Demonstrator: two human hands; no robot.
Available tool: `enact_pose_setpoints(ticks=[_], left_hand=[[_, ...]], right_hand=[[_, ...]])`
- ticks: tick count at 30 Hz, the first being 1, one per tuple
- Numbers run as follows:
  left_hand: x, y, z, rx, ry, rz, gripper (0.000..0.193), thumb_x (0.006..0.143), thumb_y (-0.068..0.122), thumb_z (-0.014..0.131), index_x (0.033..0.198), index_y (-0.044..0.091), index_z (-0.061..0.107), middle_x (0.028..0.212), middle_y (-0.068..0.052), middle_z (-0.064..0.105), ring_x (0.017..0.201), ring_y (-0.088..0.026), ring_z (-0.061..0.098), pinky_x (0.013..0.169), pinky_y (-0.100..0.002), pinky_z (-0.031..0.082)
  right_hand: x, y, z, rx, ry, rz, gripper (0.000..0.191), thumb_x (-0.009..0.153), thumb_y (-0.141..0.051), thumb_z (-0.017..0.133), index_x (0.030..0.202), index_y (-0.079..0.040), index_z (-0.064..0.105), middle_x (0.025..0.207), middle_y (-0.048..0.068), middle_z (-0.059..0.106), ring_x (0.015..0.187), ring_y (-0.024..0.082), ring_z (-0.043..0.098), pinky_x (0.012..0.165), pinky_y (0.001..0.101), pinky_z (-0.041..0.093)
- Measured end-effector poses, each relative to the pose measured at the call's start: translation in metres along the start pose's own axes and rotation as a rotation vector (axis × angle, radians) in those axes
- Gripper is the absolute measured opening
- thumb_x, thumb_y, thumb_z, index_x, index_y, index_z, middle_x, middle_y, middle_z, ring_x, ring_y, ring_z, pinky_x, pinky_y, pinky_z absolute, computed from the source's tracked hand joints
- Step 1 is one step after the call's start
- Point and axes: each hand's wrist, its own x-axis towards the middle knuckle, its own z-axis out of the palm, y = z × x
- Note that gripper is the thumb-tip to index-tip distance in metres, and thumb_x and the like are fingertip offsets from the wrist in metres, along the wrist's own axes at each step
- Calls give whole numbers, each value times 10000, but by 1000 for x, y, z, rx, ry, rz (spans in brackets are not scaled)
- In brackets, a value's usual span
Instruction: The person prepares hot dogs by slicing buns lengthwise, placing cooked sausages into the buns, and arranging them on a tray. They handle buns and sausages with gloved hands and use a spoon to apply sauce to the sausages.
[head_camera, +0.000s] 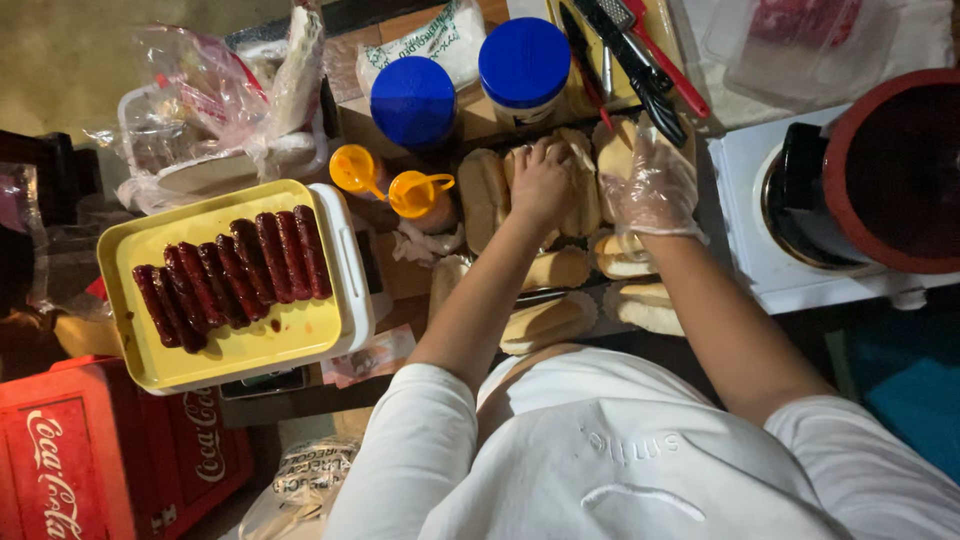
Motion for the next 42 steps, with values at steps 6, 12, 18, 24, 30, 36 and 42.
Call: enact_pose_setpoints(ticks=[6,12,18,24,30,36,42], left_hand=[[-17,8,-10,-32,19,-42,425,983,345,560,1356,150,617,1424,-74,564,1430,-293,411,1185,-539,289],[-18,14,-27,-55,-165,37,792,752,268,630,1520,299,437,1489,-105,484,1402,-309,332,1151,-595,171],[-20,16,-16,-130,-21,85,528,893,190,571,1419,179,518,1499,-51,518,1496,-248,381,1245,-589,195],[-24,19,-15,-240,-15,-6,452,906,203,578,1356,175,567,1454,-42,539,1478,-233,390,1236,-569,208],[-45,40,-40,-585,137,-294,459,929,276,619,1358,149,518,1394,-112,572,1361,-260,519,1199,-485,414],[-31,69,-39,-1855,-148,-430,610,1014,327,505,1518,68,278,1327,-212,554,972,-372,688,764,-438,650],[-12,43,-16,-1808,-110,-515,611,955,257,631,1450,17,365,1192,-227,633,925,-325,714,665,-444,626]], right_hand=[[23,-26,-7,67,-371,428,1123,831,-483,760,1647,-114,83,1571,195,388,1368,388,474,1038,535,468],[23,-4,1,176,-285,236,1024,828,-449,860,1560,-104,232,1541,277,397,1374,466,421,1060,610,376],[15,19,-22,502,-502,509,619,876,-302,766,1425,-95,571,1254,147,723,1099,317,730,977,460,585],[4,33,-25,597,-492,397,701,854,-294,835,1420,-84,478,1317,106,649,1115,271,659,973,436,530],[-14,19,-21,921,-4,170,727,796,-99,814,1442,-99,481,1280,120,635,1082,263,662,933,358,573],[-46,-12,-40,715,133,-273,616,943,-21,714,1509,-163,517,1099,133,668,923,255,688,781,317,608],[-42,3,-13,1933,-4,358,268,1153,-73,720,1272,136,601,1133,217,715,908,237,693,723,304,567]])
